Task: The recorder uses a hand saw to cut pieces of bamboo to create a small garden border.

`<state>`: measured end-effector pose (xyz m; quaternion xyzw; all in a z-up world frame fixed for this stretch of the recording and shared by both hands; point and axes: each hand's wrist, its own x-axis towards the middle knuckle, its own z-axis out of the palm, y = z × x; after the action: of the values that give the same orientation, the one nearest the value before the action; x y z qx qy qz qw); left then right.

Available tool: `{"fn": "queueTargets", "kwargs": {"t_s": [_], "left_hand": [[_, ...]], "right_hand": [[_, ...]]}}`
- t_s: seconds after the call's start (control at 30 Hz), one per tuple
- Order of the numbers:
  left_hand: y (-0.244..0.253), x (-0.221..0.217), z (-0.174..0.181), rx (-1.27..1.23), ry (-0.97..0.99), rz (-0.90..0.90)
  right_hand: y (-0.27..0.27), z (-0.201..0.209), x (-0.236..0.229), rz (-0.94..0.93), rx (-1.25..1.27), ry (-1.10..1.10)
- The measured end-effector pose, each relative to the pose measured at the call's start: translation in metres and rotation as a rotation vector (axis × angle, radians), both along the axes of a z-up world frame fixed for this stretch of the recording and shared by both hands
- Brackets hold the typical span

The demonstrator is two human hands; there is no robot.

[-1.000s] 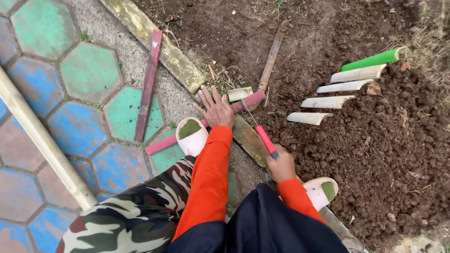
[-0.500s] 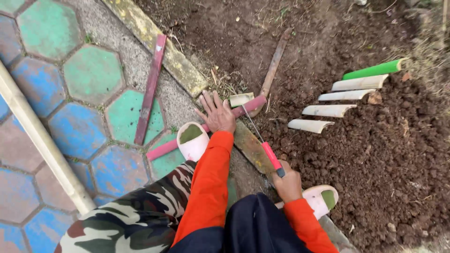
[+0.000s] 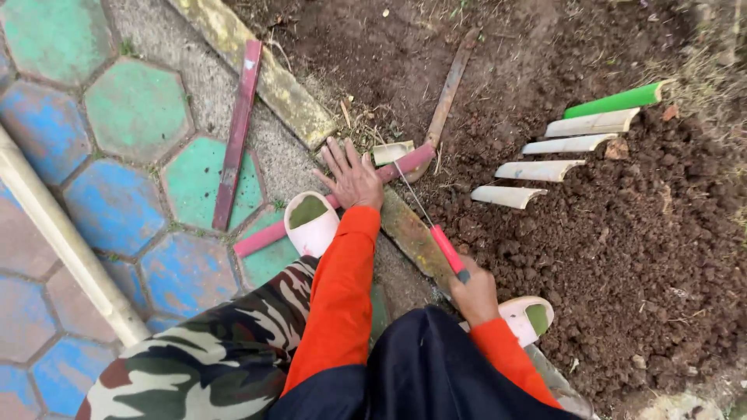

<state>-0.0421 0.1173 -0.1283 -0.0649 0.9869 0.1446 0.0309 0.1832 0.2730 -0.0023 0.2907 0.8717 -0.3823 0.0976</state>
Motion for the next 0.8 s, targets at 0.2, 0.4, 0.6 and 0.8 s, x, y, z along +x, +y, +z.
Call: {"fn": "queueTargets", "kwargs": {"t_s": [0.2, 0.4, 0.6, 0.8], "left_hand": [[0.006, -0.008, 0.001, 0.031, 0.123, -0.007], [0.001, 0.008, -0.003, 0.026, 0.044, -0.011], [-0.001, -0.011, 0.009, 0.028, 0.127, 0.005], [0.001, 0.006, -0.003, 0.012, 0.061, -0.017]], "right_hand": [[-0.003, -0.038, -0.057, 0.042, 0.053, -0.028], [-0.017, -0.018, -0.054, -0.011, -0.025, -0.014], [-0.012, -0.057, -0.065, 0.007, -0.020, 0.134], [-0.019, -0.008, -0.067, 0.003, -0.066, 0.033]]}}
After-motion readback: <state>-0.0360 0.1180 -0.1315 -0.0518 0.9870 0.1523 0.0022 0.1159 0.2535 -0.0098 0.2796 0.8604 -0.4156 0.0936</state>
